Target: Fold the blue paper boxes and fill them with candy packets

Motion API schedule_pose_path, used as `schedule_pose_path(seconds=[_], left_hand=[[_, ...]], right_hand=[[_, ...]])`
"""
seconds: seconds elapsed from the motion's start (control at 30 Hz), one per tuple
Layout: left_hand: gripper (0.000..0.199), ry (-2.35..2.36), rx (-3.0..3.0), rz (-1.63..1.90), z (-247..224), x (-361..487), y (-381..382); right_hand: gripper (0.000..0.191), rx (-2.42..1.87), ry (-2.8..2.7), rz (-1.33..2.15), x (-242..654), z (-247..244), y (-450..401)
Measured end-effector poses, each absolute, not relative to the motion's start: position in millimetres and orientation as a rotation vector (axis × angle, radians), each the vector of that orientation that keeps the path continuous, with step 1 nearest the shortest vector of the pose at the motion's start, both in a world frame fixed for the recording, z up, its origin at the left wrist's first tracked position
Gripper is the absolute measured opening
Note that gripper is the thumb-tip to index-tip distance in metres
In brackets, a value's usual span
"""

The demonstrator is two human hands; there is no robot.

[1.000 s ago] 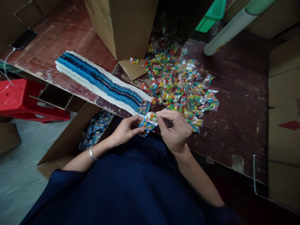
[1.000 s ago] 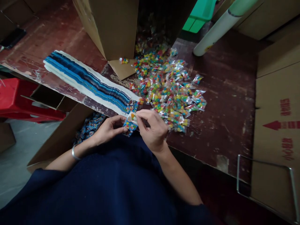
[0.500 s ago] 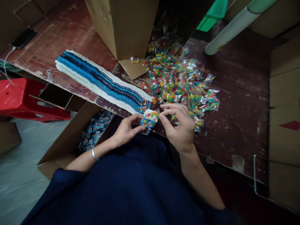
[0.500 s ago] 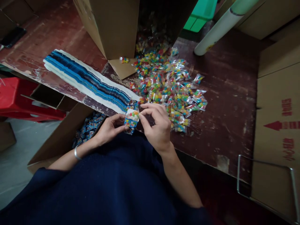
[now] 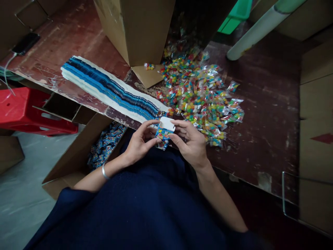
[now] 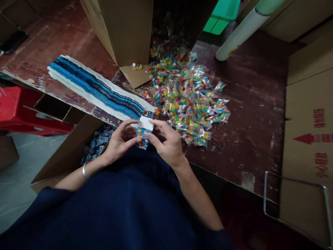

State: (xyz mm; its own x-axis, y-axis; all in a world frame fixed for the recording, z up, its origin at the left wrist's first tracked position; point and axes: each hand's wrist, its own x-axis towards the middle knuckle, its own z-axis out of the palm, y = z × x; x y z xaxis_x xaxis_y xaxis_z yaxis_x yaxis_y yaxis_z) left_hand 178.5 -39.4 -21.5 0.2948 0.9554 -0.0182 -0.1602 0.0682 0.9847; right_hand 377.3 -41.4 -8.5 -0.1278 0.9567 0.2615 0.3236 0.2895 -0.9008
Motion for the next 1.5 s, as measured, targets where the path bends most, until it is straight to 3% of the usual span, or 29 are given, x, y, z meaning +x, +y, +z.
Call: schedule_pose_path(seconds=[0.07,0.2,0.37,0.47,0.7,0.9,1.2,1.27,1.4,1.5], left_hand=[[0.053,0.862,1.154,1.011,-19.4,178.5,-39.2],[0.044,0.803,1.112,0.924,-18.9,180.4,-40.3],[0.040,0.785,1.091,0.940,-18.0,183.5,-40.4],[0.051,0.779,0.990,0.939,-15.7,183.5,-39.4],[0.049,0.862,1.165,0.934,-20.1,177.1,-40.3],[0.056,0.849,1.328,0.867,-20.0,170.4,-38.7],[0.030,0.900,1.435,0.771,-9.8,147.5,-33.6],[0.030,0.950,1.641,0.611,-0.5,121.4,-25.9],[0.034,1.295,2.059,0.309,14.1,64.1,-9.9],[0.043,1.472,2.121,0.236,19.1,48.0,-5.3]], right_hand=[[0.035,-1.220,-1.515,0.906,372.4,-16.7,-48.7],[0.014,-1.256,-1.490,0.780,362.4,-26.2,-55.1],[0.005,-1.231,-1.462,0.586,354.3,-28.7,-53.6],[0.021,-1.196,-1.345,0.668,352.0,-26.8,-51.3],[0.024,-1.241,-1.239,1.125,358.4,-6.0,-39.2],[0.022,-1.340,-1.235,1.191,367.3,-2.6,-27.9],[0.021,-1.251,-1.552,1.025,366.9,-10.0,-38.9],[0.017,-1.284,-1.647,0.877,373.5,-22.3,-35.5],[0.040,-1.345,-1.932,0.514,380.6,-49.3,-22.9],[0.040,-1.364,-2.084,0.402,376.2,-59.5,-18.2]])
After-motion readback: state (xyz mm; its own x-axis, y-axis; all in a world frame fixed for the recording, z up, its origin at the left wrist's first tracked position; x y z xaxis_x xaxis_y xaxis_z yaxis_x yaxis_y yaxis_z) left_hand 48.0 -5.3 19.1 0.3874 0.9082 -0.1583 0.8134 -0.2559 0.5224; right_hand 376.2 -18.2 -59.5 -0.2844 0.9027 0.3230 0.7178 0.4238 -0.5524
